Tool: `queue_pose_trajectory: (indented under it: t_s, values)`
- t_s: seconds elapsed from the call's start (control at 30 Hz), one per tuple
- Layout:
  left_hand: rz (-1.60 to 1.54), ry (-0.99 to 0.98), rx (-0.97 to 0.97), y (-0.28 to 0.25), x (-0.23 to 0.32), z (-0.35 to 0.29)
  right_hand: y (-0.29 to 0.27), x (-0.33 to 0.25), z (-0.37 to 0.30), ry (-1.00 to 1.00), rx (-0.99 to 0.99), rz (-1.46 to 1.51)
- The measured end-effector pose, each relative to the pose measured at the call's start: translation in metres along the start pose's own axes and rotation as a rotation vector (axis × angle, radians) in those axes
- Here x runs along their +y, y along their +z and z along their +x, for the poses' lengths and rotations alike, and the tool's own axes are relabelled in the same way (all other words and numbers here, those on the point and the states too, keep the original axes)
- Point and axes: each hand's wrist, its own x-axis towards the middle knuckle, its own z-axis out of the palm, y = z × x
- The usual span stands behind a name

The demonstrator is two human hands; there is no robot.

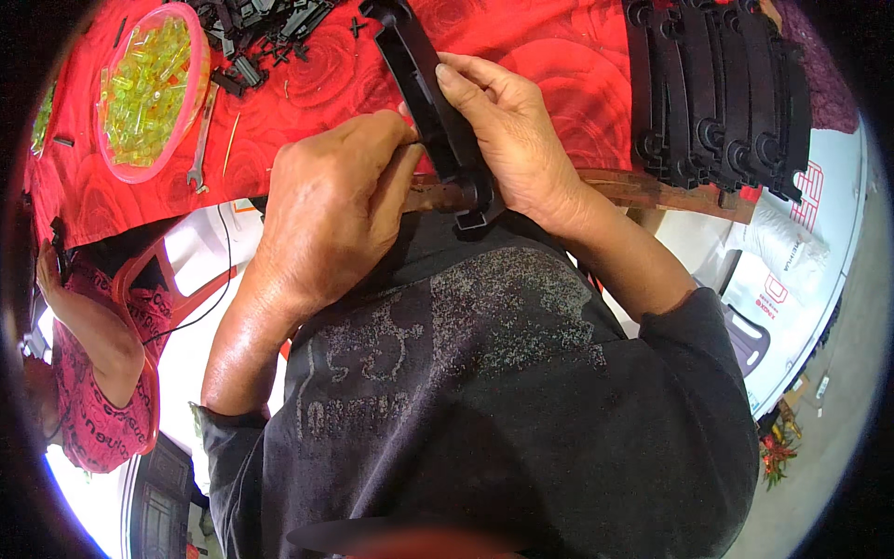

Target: The person assembles plastic components by fitting small plastic pieces into a black plastic frame by hand.

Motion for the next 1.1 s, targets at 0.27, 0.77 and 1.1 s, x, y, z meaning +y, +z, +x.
queue_pose_trajectory:
  t_s: [0.27, 0.77, 1.1]
  values:
    - [0.100, -0.013, -0.002, 0.008, -0.001, 0.004, -0.002, 0.006, -0.002, -0.025, 0.001, -0.038]
    - [-0.063, -0.144, 0.125, -0.005, -0.008, -0.006, -0.012, 0.001, -0.030, -0.109, -0.193, -0.182]
    - [-0.080, -0.116, 0.148, -0.002, -0.010, -0.001, -0.020, 0.000, -0.024, -0.522, -0.023, -0.911]
